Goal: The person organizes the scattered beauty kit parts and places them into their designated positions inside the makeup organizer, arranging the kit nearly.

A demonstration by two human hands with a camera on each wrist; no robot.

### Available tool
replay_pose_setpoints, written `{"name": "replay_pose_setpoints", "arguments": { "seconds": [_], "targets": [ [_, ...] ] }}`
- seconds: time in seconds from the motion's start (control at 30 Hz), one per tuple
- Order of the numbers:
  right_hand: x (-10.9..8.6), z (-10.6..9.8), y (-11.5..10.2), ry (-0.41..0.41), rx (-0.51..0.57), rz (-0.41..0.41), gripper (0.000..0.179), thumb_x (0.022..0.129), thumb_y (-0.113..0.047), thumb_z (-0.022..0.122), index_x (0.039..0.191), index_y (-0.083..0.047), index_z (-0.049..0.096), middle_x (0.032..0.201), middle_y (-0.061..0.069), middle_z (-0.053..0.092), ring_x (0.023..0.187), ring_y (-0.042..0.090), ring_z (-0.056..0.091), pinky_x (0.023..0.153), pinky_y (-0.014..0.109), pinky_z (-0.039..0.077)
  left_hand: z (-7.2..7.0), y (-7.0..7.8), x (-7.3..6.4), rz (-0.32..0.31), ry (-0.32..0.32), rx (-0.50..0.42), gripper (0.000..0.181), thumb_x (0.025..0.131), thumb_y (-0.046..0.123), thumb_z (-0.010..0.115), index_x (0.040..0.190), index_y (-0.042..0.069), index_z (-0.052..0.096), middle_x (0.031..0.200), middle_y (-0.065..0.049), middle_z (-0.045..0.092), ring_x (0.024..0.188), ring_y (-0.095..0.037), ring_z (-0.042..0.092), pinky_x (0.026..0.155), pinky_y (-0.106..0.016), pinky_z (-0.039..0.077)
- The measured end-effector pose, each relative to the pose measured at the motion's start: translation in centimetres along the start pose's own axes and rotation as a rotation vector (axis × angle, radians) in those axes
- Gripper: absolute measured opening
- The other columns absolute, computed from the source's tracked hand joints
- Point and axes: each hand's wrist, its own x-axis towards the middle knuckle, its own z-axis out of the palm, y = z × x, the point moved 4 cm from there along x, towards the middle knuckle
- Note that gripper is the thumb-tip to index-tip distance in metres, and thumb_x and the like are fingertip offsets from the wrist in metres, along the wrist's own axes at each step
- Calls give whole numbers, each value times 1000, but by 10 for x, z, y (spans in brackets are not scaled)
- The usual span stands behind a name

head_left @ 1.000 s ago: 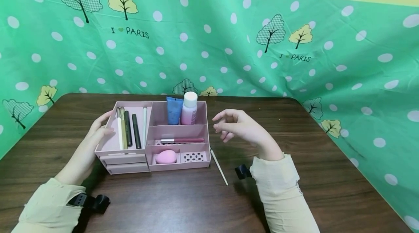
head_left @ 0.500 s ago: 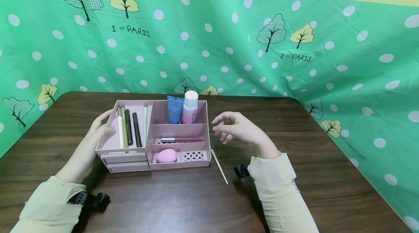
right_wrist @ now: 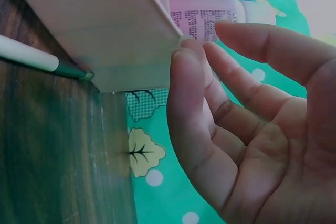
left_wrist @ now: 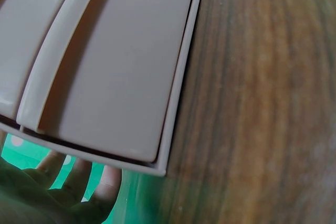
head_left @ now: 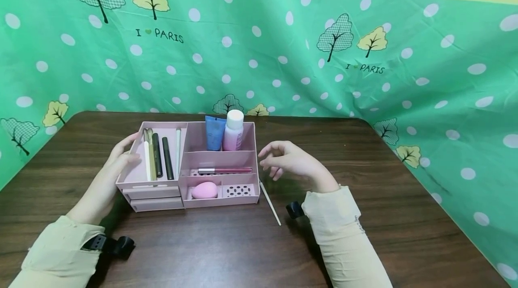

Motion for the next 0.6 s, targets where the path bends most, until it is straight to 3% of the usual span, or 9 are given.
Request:
{"name": "replay_pose_setpoints", "arguments": {
  "seconds": [0.13, 0.27, 0.43, 0.6],
  "targets": [
    [1, 2, 5, 9, 19, 23, 30, 90, -3, 61, 116, 10, 55, 84, 14, 63, 63, 20, 58, 60, 30, 54, -1, 0, 0, 6, -1, 3, 60, 103, 38, 38, 157, 40, 13, 165, -5, -4, 145, -28, 2, 114, -63, 0],
    [3, 4, 10, 23, 24, 61, 32, 88, -3, 62, 117, 10, 55, 83, 14, 62, 63, 20, 58, 60, 32, 54, -1, -1, 0, 25, 9, 21, 58, 104, 37, 38, 157, 40, 15, 164, -3, 1, 144, -22, 7, 115, -54, 4],
    [6, 6, 15, 27, -31, 83, 29, 88, -4, 63, 114, 7, 58, 83, 18, 63, 63, 21, 59, 61, 36, 55, -2, -3, -1, 51, 13, 29, 56, 104, 36, 39, 156, 40, 18, 161, 2, 8, 138, -12, 16, 113, -42, 11],
    [9, 8, 20, 15, -88, 102, 27, 88, -7, 63, 112, 5, 59, 88, 20, 67, 62, 19, 60, 60, 34, 56, -3, -4, -1, 61, 8, 23, 56, 104, 34, 39, 156, 40, 18, 159, 2, 10, 136, -10, 20, 110, -36, 14]
  ]
}}
